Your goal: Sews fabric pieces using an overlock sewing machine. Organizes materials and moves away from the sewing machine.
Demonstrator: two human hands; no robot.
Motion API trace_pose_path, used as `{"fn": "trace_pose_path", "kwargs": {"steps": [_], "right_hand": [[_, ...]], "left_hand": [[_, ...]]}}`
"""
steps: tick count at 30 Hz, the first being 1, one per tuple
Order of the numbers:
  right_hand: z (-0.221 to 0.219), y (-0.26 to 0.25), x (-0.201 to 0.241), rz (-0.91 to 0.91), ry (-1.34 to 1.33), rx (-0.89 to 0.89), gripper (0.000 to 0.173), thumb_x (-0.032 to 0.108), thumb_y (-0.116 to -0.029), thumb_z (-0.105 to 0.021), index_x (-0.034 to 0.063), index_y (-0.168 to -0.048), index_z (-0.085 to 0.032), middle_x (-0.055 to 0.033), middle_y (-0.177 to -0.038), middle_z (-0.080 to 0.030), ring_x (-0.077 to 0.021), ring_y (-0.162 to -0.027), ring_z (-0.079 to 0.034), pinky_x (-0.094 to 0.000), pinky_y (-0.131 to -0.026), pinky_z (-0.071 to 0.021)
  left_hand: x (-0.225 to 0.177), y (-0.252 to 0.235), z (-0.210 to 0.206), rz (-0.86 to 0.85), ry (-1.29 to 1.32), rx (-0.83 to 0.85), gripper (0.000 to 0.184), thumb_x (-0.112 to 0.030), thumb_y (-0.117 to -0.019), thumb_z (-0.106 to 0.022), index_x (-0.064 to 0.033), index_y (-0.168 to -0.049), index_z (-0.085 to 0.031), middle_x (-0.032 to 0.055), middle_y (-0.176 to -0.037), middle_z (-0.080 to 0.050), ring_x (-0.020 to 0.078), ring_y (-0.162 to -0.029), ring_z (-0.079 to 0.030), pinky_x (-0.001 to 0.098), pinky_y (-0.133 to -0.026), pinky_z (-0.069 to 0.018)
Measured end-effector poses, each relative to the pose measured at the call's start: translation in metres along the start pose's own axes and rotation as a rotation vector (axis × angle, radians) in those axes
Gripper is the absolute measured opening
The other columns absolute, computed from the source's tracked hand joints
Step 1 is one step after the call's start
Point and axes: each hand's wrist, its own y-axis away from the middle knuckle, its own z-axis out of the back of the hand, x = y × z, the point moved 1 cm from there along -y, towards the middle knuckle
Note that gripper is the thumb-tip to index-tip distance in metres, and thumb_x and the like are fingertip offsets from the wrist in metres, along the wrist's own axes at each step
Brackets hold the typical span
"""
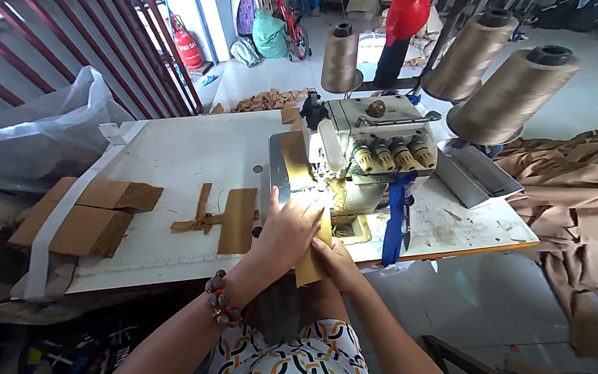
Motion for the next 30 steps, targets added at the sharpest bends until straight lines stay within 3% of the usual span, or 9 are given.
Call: {"fn": "trace_pose_path", "kwargs": {"steps": [5,10,14,19,22,25,27,28,30], "right_hand": [[0.002,-0.016,0.004,0.025,0.012,-0.031,0.023,0.013,-0.1047,-0.040,0.0050,-0.103,-0.061,0.0029,-0.084,-0.072,-0.0057,-0.080,-0.071,-0.0274,-0.078,-0.0607],[0.005,-0.031,0.011,0.047,-0.043,-0.008,0.027,0.014,-0.1067,-0.036,0.0041,-0.103,-0.061,0.0001,-0.084,-0.072,-0.0079,-0.074,-0.071,-0.0266,-0.069,-0.0618],[0.007,-0.037,0.006,0.074,-0.078,0.116,0.040,0.016,-0.1073,-0.026,0.0061,-0.094,-0.062,0.0011,-0.071,-0.073,-0.0075,-0.061,-0.070,-0.0230,-0.062,-0.0595],[0.013,-0.037,-0.015,0.149,0.039,0.223,0.042,0.017,-0.1079,-0.026,0.0065,-0.095,-0.065,0.0044,-0.073,-0.072,-0.0055,-0.064,-0.069,-0.0228,-0.063,-0.0580],[0.015,-0.035,-0.019,0.175,0.023,0.217,0.043,0.017,-0.1077,-0.026,0.0105,-0.086,-0.062,0.0040,-0.072,-0.072,-0.0066,-0.064,-0.069,-0.0232,-0.061,-0.0583],[0.018,-0.036,-0.021,0.234,0.001,0.196,0.049,0.021,-0.1084,-0.025,0.0161,-0.071,-0.056,0.0034,-0.070,-0.071,-0.0078,-0.064,-0.069,-0.0246,-0.062,-0.0584],[0.016,-0.035,-0.022,0.257,-0.008,0.179,0.055,0.025,-0.1097,-0.021,0.0183,-0.065,-0.053,0.0035,-0.069,-0.070,-0.0079,-0.064,-0.068,-0.0254,-0.064,-0.0582],[0.015,-0.035,-0.023,0.257,-0.013,0.181,0.058,0.028,-0.1105,-0.020,0.0189,-0.064,-0.053,0.0035,-0.068,-0.070,-0.0084,-0.065,-0.069,-0.0261,-0.065,-0.0587],[0.014,-0.036,-0.024,0.256,-0.004,0.196,0.060,0.033,-0.1111,-0.020,0.0195,-0.063,-0.053,0.0037,-0.069,-0.071,-0.0089,-0.066,-0.070,-0.0265,-0.067,-0.0596]], "left_hand": [[0.008,-0.011,0.002,0.023,0.013,0.073,0.036,-0.023,-0.1046,-0.054,-0.0109,-0.136,-0.067,0.0080,-0.139,-0.065,0.0312,-0.133,-0.059,0.0761,-0.114,-0.0222],[0.011,-0.010,0.011,-0.019,0.009,-0.005,0.022,-0.018,-0.1007,-0.061,-0.0095,-0.114,-0.077,0.0091,-0.101,-0.075,0.0318,-0.101,-0.072,0.0784,-0.109,-0.0287],[0.034,-0.028,0.015,0.047,0.129,0.141,0.037,-0.038,-0.1037,-0.054,-0.0148,-0.126,-0.072,0.0041,-0.130,-0.069,0.0255,-0.129,-0.061,0.0766,-0.116,-0.0207],[0.052,-0.059,0.026,0.133,0.250,0.237,0.040,-0.035,-0.0971,-0.069,-0.0057,-0.124,-0.069,0.0146,-0.126,-0.069,0.0339,-0.127,-0.060,0.0753,-0.115,-0.0213],[0.071,-0.068,0.013,0.142,0.221,0.246,0.051,-0.045,-0.0939,-0.070,-0.0090,-0.130,-0.066,0.0128,-0.136,-0.064,0.0317,-0.135,-0.055,0.0726,-0.116,-0.0206],[0.081,-0.040,0.023,0.237,0.252,0.112,0.043,-0.026,-0.1019,-0.063,-0.0036,-0.139,-0.059,0.0181,-0.153,-0.050,0.0361,-0.139,-0.050,0.0655,-0.115,-0.0331],[0.091,-0.007,0.029,0.369,0.226,0.043,0.034,-0.017,-0.1063,-0.056,-0.0010,-0.137,-0.055,0.0231,-0.143,-0.053,0.0367,-0.118,-0.064,0.0522,-0.098,-0.0536],[0.100,0.007,0.024,0.437,0.214,0.071,0.032,-0.014,-0.1062,-0.055,-0.0003,-0.135,-0.054,0.0252,-0.135,-0.056,0.0382,-0.106,-0.067,0.0529,-0.089,-0.0562],[0.123,0.027,0.006,0.522,0.179,0.209,0.030,-0.008,-0.1035,-0.058,0.0025,-0.132,-0.057,0.0278,-0.125,-0.061,0.0437,-0.107,-0.066,0.0597,-0.091,-0.0545]]}}
